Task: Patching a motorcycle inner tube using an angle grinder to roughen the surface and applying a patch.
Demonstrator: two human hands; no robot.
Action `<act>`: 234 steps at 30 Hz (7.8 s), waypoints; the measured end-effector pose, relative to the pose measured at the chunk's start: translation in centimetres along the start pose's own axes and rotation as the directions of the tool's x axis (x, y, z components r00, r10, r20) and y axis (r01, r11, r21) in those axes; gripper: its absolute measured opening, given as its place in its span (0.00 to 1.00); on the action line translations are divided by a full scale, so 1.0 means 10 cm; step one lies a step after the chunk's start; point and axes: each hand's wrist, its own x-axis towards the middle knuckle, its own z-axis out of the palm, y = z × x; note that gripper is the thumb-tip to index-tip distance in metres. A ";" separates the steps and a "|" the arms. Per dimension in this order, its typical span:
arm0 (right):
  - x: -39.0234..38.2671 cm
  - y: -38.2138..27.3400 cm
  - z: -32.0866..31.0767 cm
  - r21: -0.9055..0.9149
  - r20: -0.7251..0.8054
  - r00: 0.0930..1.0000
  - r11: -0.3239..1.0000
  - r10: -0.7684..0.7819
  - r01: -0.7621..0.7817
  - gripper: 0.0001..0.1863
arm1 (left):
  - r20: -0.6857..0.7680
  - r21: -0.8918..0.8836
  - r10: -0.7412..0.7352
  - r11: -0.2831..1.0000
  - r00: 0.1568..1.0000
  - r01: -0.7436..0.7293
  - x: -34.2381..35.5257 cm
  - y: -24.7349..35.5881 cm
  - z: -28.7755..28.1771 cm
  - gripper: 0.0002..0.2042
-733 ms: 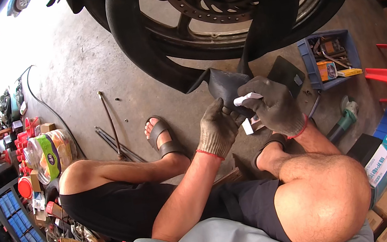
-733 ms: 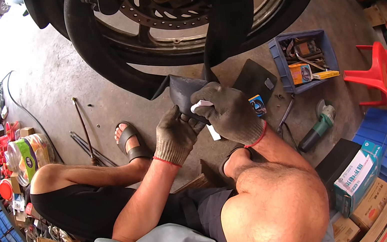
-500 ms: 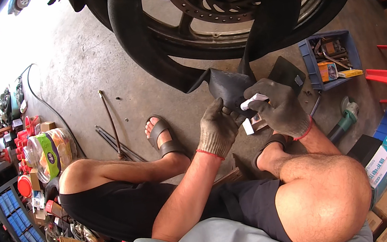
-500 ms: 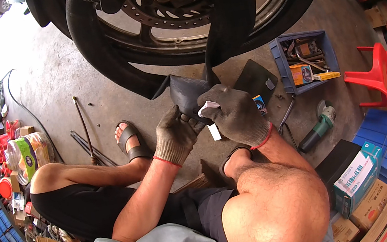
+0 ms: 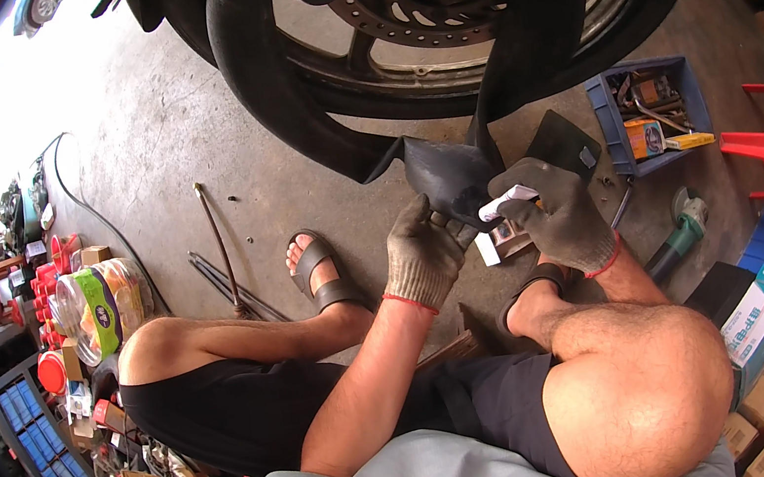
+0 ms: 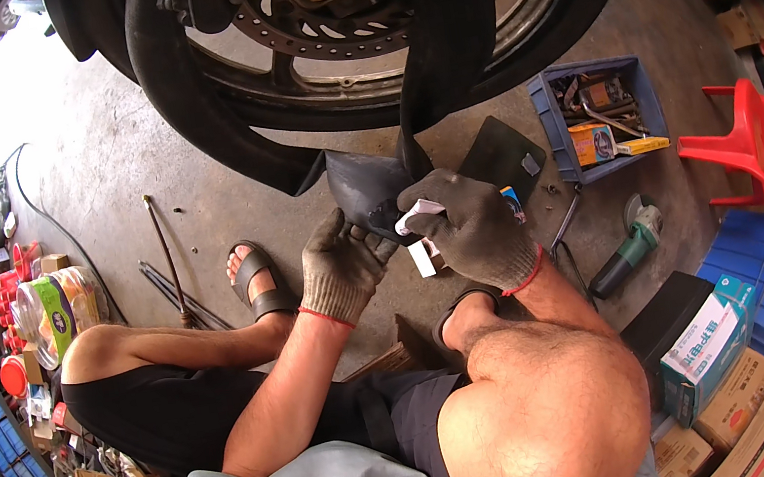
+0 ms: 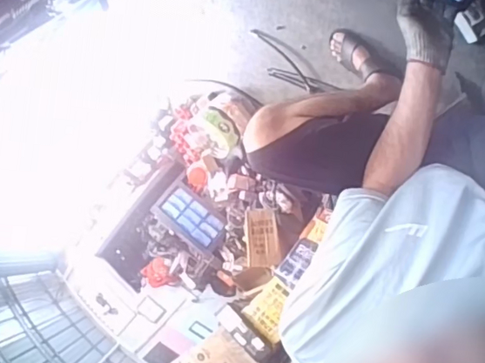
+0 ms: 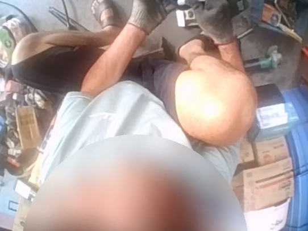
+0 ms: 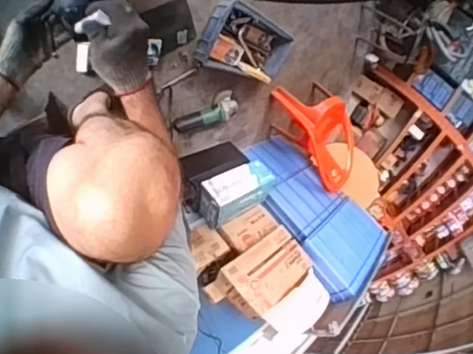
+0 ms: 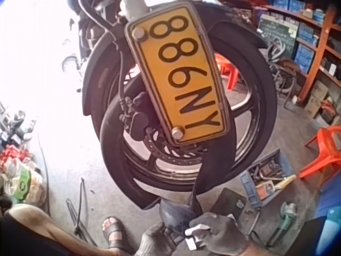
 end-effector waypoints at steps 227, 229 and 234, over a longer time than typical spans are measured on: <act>-1.08 1.20 0.20 0.757 -0.207 0.557 0.492 0.805 -0.430 0.07 | 0.081 0.945 0.021 -0.320 0.997 -0.070 0.09 -0.76 -0.63 0.13; -1.11 1.26 0.18 0.536 -0.243 0.658 0.664 0.713 -0.521 0.08 | 0.170 0.756 0.007 -0.642 0.986 -0.126 0.10 -0.75 -0.64 0.15; -1.04 1.13 0.28 -0.008 -0.289 0.866 0.904 0.407 -0.427 0.10 | 0.016 0.573 -0.154 -0.808 0.988 -0.136 0.23 -0.82 -0.72 0.18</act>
